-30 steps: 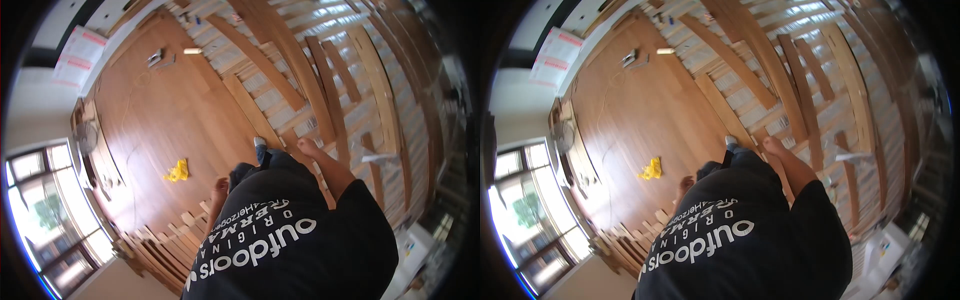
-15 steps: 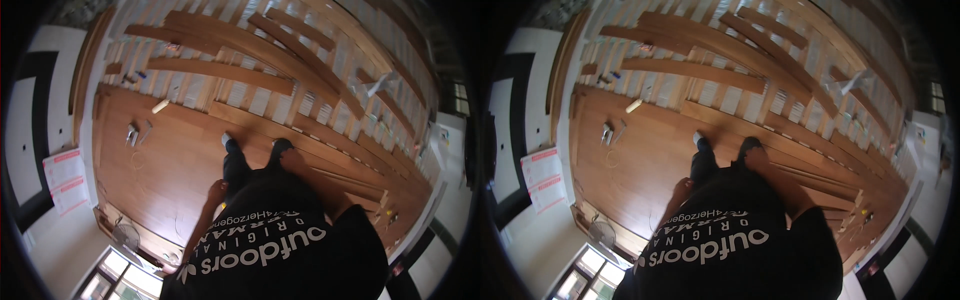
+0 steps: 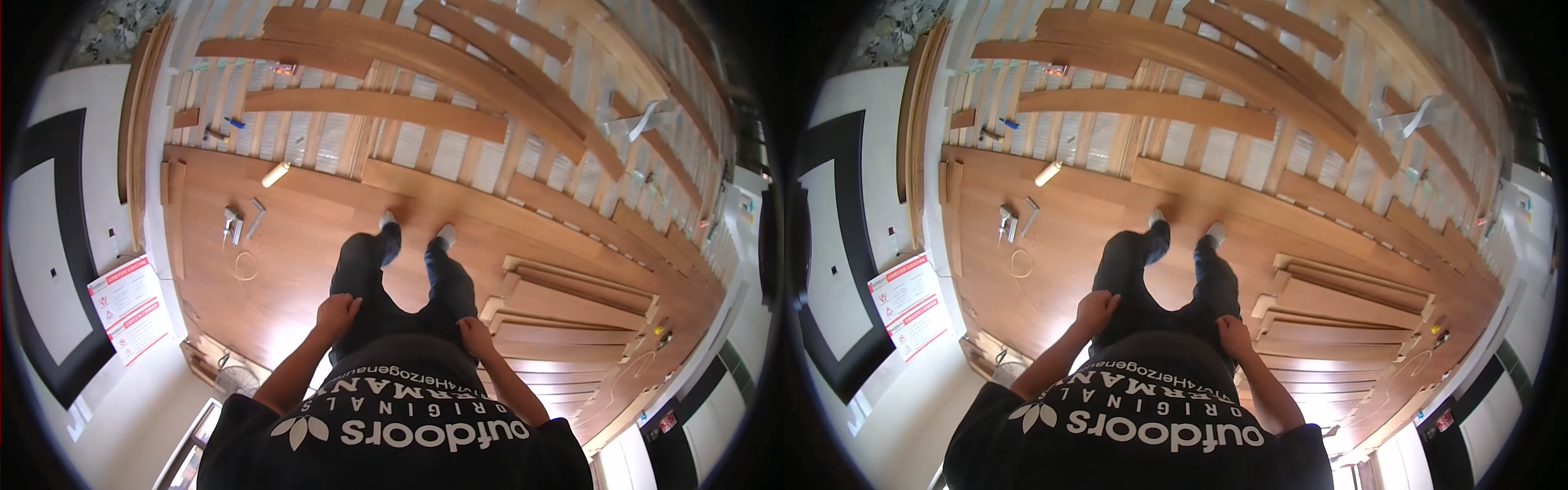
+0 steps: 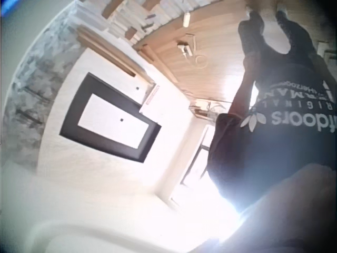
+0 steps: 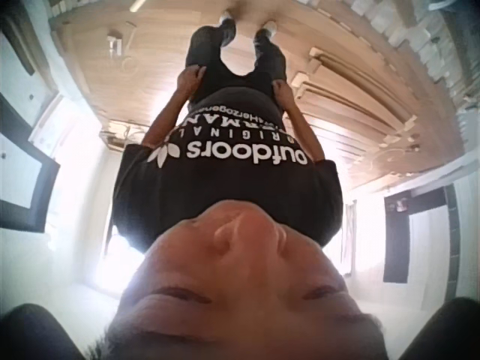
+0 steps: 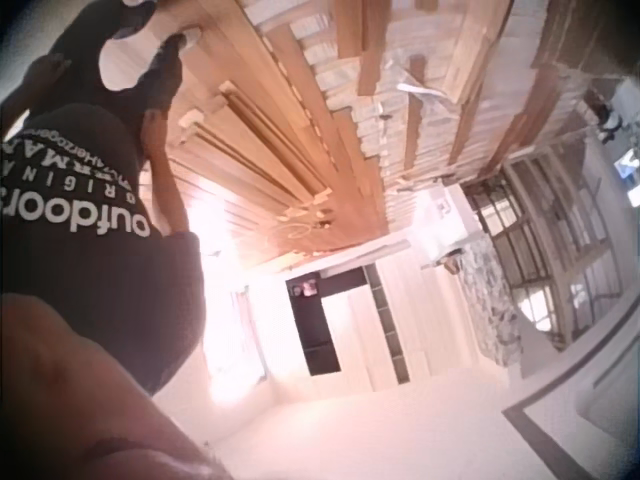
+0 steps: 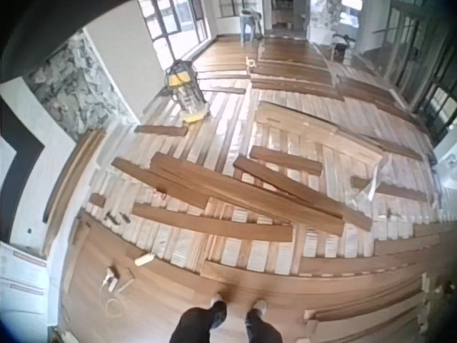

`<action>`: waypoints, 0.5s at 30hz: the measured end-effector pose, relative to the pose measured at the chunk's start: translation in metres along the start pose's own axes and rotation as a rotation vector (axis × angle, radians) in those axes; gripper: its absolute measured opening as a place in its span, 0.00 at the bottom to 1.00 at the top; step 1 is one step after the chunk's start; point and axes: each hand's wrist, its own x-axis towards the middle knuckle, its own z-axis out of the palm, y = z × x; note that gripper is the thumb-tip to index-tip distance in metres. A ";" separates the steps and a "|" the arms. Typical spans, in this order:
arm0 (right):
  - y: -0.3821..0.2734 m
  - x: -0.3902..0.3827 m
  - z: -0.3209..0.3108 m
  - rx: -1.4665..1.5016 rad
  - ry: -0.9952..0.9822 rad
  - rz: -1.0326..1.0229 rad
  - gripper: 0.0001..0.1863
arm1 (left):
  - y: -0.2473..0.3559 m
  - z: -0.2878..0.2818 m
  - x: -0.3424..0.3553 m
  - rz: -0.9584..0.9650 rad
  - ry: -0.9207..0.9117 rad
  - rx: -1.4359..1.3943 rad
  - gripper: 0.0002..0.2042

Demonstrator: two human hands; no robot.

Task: The person picks up flooring planks from the floor, carries them, and places them onto a white underlay to align them with previously laid planks.

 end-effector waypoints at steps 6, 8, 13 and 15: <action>-0.042 -0.006 0.076 0.135 0.111 0.207 0.17 | -0.047 -0.036 0.062 0.075 -0.414 0.039 0.26; -0.052 -0.015 0.121 0.131 0.139 0.255 0.17 | -0.086 -0.026 0.083 0.149 -0.550 0.104 0.26; -0.081 -0.028 0.278 0.103 0.245 0.400 0.20 | -0.151 -0.087 0.124 0.328 -0.654 0.296 0.26; -0.103 -0.047 0.297 0.127 0.207 0.485 0.21 | -0.170 -0.099 0.117 0.366 -0.604 0.218 0.25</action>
